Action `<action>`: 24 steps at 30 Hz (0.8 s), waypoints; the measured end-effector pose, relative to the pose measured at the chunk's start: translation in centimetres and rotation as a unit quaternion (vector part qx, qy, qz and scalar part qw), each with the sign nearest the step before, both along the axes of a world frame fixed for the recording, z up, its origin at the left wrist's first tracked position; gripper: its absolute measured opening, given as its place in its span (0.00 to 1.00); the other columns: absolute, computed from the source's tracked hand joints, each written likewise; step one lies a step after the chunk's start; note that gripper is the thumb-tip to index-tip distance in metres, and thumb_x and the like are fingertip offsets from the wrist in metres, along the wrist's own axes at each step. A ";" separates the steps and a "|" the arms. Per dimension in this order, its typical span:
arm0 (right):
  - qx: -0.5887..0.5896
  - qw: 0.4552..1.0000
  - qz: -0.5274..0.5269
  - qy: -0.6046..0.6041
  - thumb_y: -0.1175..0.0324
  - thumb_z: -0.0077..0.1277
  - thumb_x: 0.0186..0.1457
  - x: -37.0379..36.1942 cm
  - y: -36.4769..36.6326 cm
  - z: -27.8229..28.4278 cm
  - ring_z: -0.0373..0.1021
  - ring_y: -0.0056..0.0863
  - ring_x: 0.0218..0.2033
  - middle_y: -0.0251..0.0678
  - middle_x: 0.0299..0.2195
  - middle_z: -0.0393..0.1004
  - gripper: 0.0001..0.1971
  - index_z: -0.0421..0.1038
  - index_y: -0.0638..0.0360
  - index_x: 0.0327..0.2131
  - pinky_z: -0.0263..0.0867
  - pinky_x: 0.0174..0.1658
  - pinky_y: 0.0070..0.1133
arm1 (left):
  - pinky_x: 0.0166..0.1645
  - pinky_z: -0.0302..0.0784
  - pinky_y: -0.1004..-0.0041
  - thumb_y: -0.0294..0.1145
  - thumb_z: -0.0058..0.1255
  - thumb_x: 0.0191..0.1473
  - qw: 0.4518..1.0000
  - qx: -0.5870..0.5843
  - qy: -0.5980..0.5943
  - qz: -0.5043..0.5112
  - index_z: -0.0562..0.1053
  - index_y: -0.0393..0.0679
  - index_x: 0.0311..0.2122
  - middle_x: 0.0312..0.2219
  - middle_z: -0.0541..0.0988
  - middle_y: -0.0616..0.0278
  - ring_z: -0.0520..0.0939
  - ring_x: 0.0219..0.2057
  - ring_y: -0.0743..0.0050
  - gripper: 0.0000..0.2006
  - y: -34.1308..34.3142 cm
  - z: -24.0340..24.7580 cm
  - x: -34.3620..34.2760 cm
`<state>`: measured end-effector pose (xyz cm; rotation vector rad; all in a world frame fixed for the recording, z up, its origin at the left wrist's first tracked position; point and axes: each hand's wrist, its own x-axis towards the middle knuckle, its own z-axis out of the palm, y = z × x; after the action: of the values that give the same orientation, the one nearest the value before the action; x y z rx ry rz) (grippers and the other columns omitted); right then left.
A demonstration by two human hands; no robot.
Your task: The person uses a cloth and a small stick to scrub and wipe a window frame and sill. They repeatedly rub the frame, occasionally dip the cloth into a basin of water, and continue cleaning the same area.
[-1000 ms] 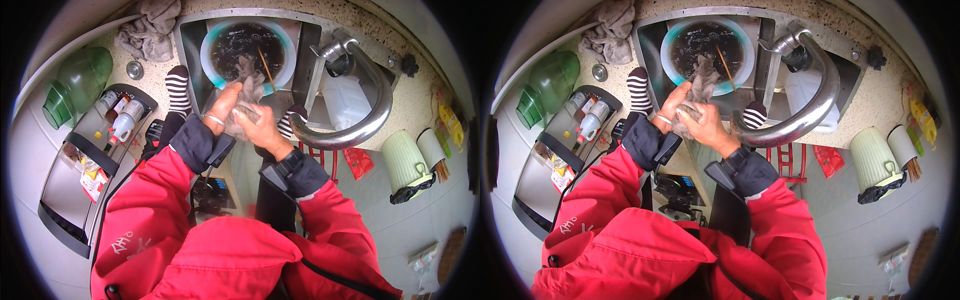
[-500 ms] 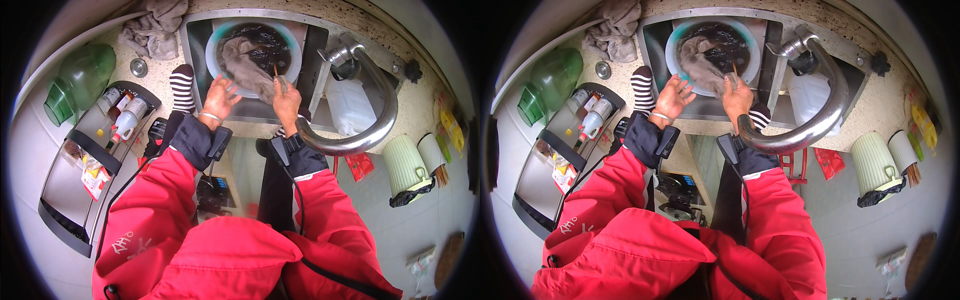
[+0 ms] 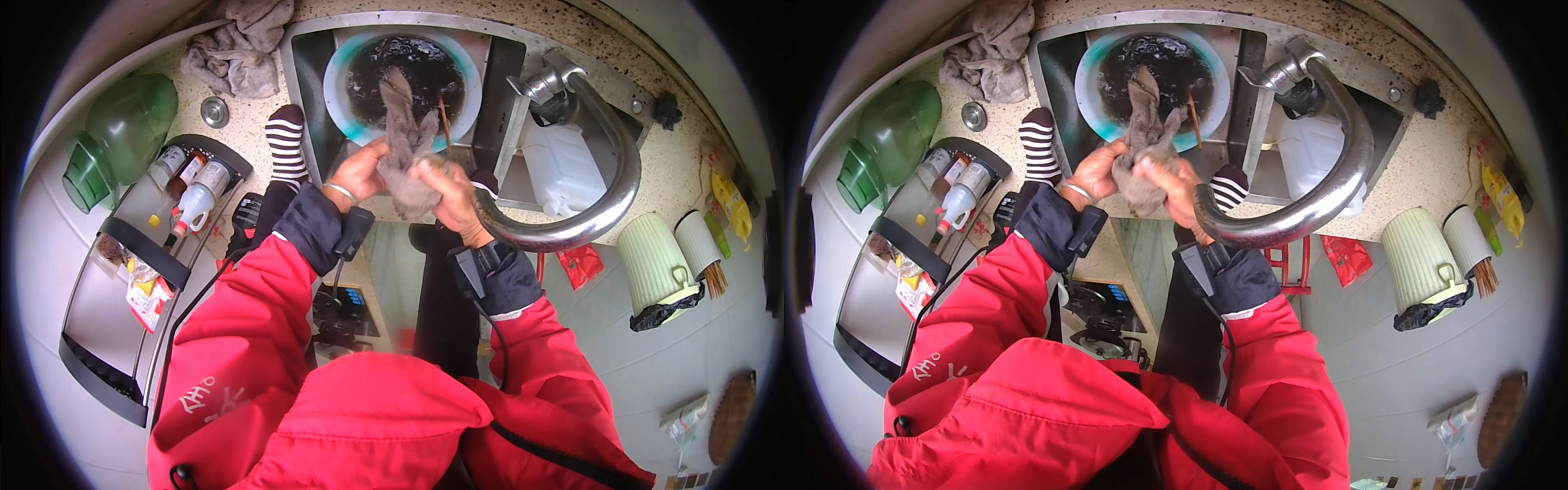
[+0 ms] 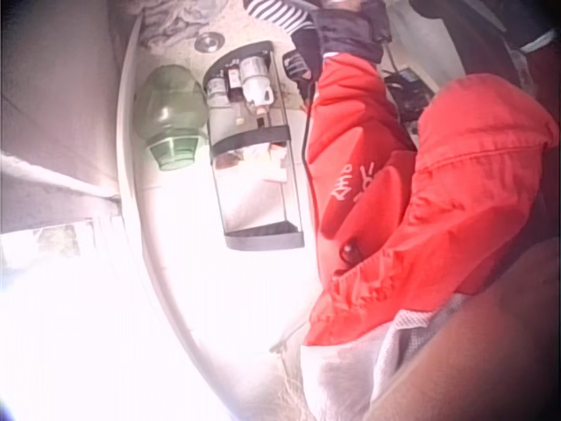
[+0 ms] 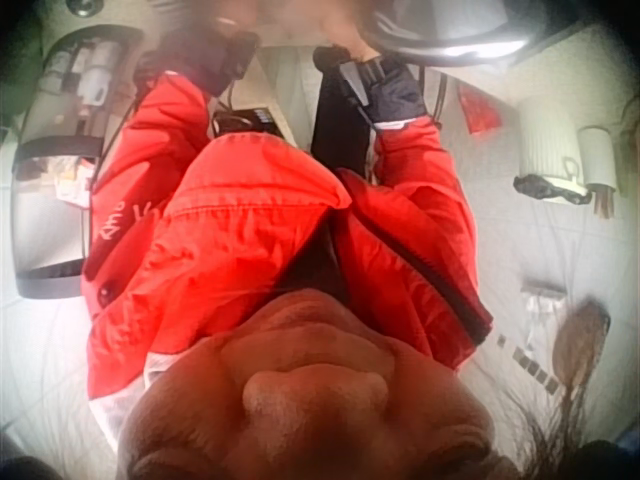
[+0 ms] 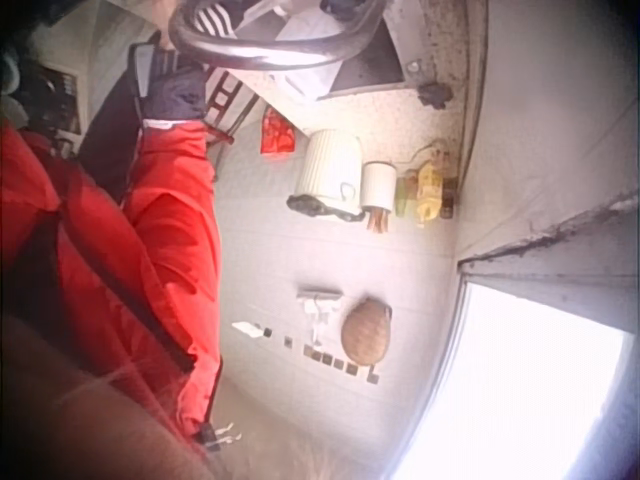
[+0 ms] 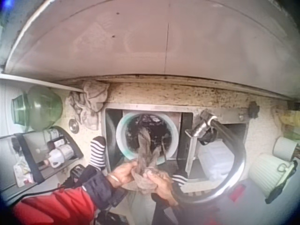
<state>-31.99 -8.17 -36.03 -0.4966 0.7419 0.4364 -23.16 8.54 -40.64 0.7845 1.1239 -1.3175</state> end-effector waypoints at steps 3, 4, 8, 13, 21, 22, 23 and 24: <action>-0.047 0.987 -0.148 0.040 0.57 0.52 0.60 0.8 -0.3 -1.5 0.68 0.24 0.46 0.35 0.44 0.73 0.20 0.69 0.62 0.48 0.61 0.54 0.24 | 0.57 0.72 0.60 0.33 0.37 0.65 0.999 -0.006 0.010 0.032 0.66 0.40 0.56 0.52 0.73 0.55 0.76 0.51 0.61 0.17 -0.6 1.5 -0.5; -0.092 0.977 -0.190 0.003 0.57 0.52 0.60 1.0 -0.4 -2.4 0.67 0.25 0.48 0.36 0.46 0.72 0.23 0.66 0.63 0.52 0.60 0.55 0.25 | 0.57 0.72 0.60 0.33 0.38 0.65 0.997 -0.044 -0.004 0.057 0.65 0.39 0.56 0.53 0.72 0.55 0.75 0.52 0.60 0.17 -0.6 2.2 -0.6; -0.043 0.971 -0.116 0.203 0.53 0.50 0.61 -1.2 0.7 -2.4 0.62 0.31 0.57 0.35 0.57 0.63 0.27 0.59 0.54 0.59 0.54 0.62 0.32 | 0.56 0.73 0.58 0.33 0.40 0.64 0.999 -0.040 -0.012 0.020 0.64 0.38 0.57 0.52 0.73 0.56 0.77 0.51 0.62 0.18 0.0 5.6 -1.2; 0.017 0.978 -0.143 0.150 0.61 0.56 0.58 -1.3 2.6 -1.6 0.65 0.32 0.54 0.43 0.55 0.66 0.33 0.53 0.59 0.61 0.63 0.56 0.30 | 0.58 0.70 0.55 0.41 0.42 0.64 0.995 -0.099 0.016 0.025 0.61 0.41 0.60 0.54 0.71 0.58 0.73 0.54 0.64 0.23 0.3 8.1 -1.3; -0.191 0.974 -0.039 0.113 0.58 0.51 0.61 0.2 3.6 0.7 0.66 0.27 0.52 0.39 0.53 0.69 0.29 0.57 0.60 0.62 0.63 0.53 0.23 | 0.59 0.68 0.60 0.38 0.51 0.60 0.998 -0.048 -0.033 0.006 0.62 0.42 0.59 0.52 0.72 0.60 0.74 0.53 0.66 0.25 -0.4 9.7 -1.5; -0.207 0.973 -0.025 0.097 0.57 0.50 0.62 0.2 3.1 0.8 0.65 0.27 0.52 0.38 0.54 0.68 0.30 0.56 0.60 0.62 0.62 0.54 0.23 | 0.59 0.68 0.61 0.35 0.51 0.59 0.997 -0.075 -0.025 0.014 0.62 0.41 0.59 0.51 0.73 0.59 0.74 0.52 0.66 0.24 -0.2 9.6 -1.2; -0.223 0.974 -0.004 0.030 0.53 0.47 0.63 -0.2 2.1 0.9 0.64 0.25 0.54 0.37 0.55 0.67 0.29 0.57 0.55 0.63 0.63 0.53 0.24 | 0.59 0.68 0.60 0.34 0.51 0.59 0.998 -0.061 0.001 0.028 0.62 0.41 0.59 0.51 0.73 0.57 0.75 0.52 0.64 0.24 0.0 9.4 -1.0; -0.187 0.980 -0.035 0.052 0.53 0.46 0.63 -0.4 1.6 1.0 0.64 0.24 0.54 0.37 0.55 0.67 0.29 0.57 0.54 0.62 0.64 0.52 0.24 | 0.59 0.67 0.59 0.34 0.50 0.59 0.997 -0.059 0.023 0.051 0.63 0.40 0.58 0.50 0.73 0.56 0.75 0.52 0.62 0.24 0.2 9.3 -0.8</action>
<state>-32.40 -6.55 -35.06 -0.8010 0.9460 0.2572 -23.94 8.76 -31.37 0.6044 1.0976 -1.3088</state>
